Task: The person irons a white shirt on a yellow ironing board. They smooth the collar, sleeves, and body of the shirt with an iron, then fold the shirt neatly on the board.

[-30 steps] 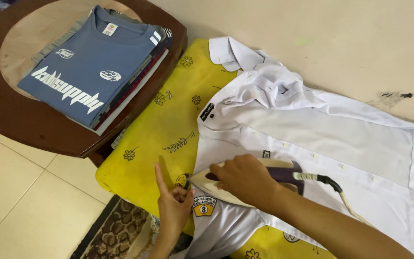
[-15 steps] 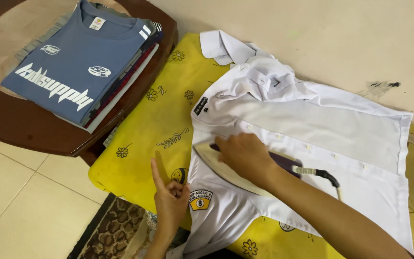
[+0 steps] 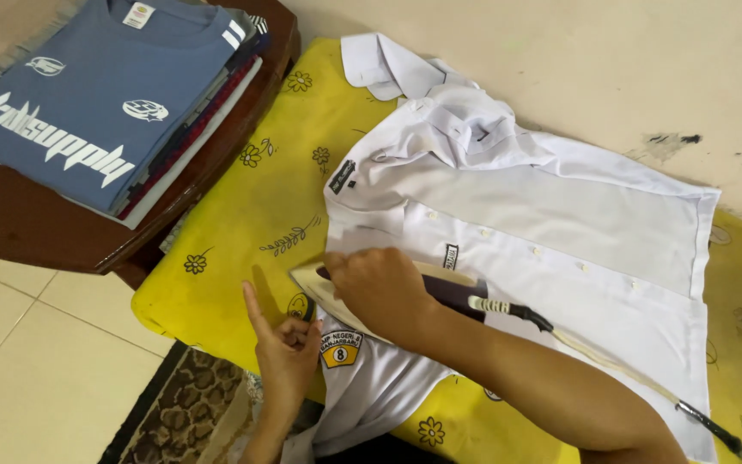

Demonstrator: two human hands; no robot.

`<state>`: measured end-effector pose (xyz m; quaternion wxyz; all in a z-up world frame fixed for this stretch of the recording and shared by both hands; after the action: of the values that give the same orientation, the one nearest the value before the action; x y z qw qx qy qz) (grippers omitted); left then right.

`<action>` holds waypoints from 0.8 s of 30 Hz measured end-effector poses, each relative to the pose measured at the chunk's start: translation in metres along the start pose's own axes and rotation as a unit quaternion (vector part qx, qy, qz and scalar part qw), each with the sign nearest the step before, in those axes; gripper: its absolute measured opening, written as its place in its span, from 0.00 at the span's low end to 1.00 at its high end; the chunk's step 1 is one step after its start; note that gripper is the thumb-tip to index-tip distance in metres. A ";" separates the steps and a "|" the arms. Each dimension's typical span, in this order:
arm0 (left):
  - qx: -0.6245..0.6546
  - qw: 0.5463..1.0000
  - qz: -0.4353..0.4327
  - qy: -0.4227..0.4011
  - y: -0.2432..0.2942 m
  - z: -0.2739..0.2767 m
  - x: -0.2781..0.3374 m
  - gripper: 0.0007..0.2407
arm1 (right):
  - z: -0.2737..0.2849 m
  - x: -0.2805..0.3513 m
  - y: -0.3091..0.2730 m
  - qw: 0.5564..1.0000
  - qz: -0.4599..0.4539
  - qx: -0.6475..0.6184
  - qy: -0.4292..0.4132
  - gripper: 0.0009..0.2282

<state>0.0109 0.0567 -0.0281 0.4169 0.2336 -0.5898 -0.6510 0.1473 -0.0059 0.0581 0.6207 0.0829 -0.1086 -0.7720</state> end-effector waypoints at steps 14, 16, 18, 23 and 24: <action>-0.031 0.999 -0.013 0.000 0.009 0.000 -0.004 0.48 | -0.070 0.304 0.120 0.932 -0.106 0.039 -0.345 0.21; 0.008 1.000 -0.009 -0.003 0.010 -0.001 -0.002 0.47 | -0.083 0.345 0.144 0.931 -0.166 0.051 -0.322 0.23; -0.005 1.000 -0.023 -0.006 0.009 -0.002 -0.004 0.47 | -0.074 0.325 0.129 0.922 -0.161 0.029 -0.350 0.22; -0.090 0.993 0.029 -0.073 0.022 -0.006 -0.017 0.46 | -0.034 0.246 0.103 0.943 -0.183 0.025 -0.277 0.23; -0.276 0.954 -0.014 -0.116 0.032 -0.014 -0.021 0.43 | -0.029 0.238 0.103 0.927 -0.193 -0.114 -0.301 0.25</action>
<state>0.0422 0.0666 -0.0037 0.3843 0.0405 -0.4283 -0.8168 0.2005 -0.2614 0.0592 0.4035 -0.2052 -0.1840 -0.8725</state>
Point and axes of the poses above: each hand's wrist, its own x-axis away from the middle knuckle, its own z-axis out of the back of the hand, y = z × x, the point moved 9 cm from there along -x, towards the middle knuckle, and after that the axes turned 2 degrees about x, right-handed, at the moved point
